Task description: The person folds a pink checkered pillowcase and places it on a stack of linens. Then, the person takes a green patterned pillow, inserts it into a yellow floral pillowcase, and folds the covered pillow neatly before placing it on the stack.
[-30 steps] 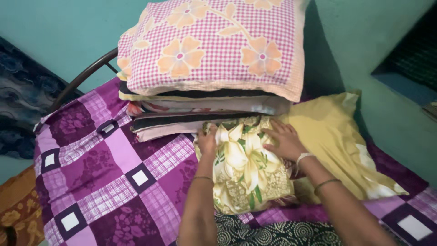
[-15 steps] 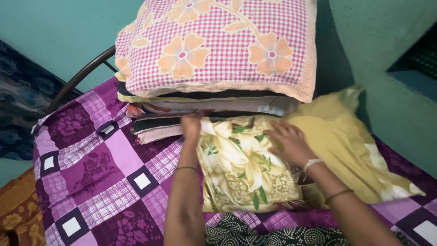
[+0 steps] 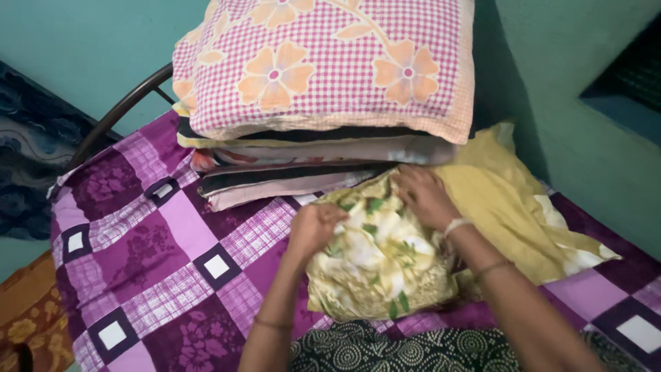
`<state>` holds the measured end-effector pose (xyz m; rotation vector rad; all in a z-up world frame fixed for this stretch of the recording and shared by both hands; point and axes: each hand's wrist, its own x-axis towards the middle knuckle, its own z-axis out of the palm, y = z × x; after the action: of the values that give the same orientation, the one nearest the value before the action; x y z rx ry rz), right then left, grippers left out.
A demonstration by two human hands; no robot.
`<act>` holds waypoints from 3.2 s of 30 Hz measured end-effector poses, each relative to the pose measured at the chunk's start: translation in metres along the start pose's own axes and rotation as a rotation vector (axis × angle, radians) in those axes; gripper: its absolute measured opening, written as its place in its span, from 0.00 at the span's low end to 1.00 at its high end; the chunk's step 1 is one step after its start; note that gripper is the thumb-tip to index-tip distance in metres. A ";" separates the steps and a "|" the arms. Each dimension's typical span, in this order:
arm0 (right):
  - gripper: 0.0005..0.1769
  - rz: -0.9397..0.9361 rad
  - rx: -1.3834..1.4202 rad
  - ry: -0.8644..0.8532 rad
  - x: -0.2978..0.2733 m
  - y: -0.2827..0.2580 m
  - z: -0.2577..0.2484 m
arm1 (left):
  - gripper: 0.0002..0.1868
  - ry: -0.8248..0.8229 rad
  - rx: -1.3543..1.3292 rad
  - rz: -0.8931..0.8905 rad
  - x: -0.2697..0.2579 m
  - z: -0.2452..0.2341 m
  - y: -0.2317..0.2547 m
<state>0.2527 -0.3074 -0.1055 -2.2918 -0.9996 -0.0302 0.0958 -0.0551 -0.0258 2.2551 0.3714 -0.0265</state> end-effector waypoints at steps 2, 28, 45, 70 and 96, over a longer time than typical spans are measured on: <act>0.27 0.026 0.023 -0.014 0.013 0.001 -0.018 | 0.07 -0.097 -0.017 0.154 -0.035 -0.012 0.020; 0.19 -0.385 0.340 0.121 -0.049 -0.151 -0.170 | 0.15 0.020 -0.992 0.798 -0.109 -0.028 0.219; 0.13 0.001 0.860 0.319 -0.050 -0.141 -0.178 | 0.14 0.139 -0.559 0.362 -0.066 0.047 0.105; 0.15 0.228 1.351 0.012 0.041 -0.203 -0.087 | 0.25 0.652 -0.050 0.408 -0.086 0.022 0.038; 0.13 0.855 0.977 0.277 -0.129 -0.180 0.036 | 0.12 -0.142 -0.823 -0.069 -0.067 0.049 0.072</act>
<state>0.0330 -0.2799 -0.0707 -1.5422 0.1823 0.3935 0.0565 -0.1527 0.0051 1.4181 0.3075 -0.0576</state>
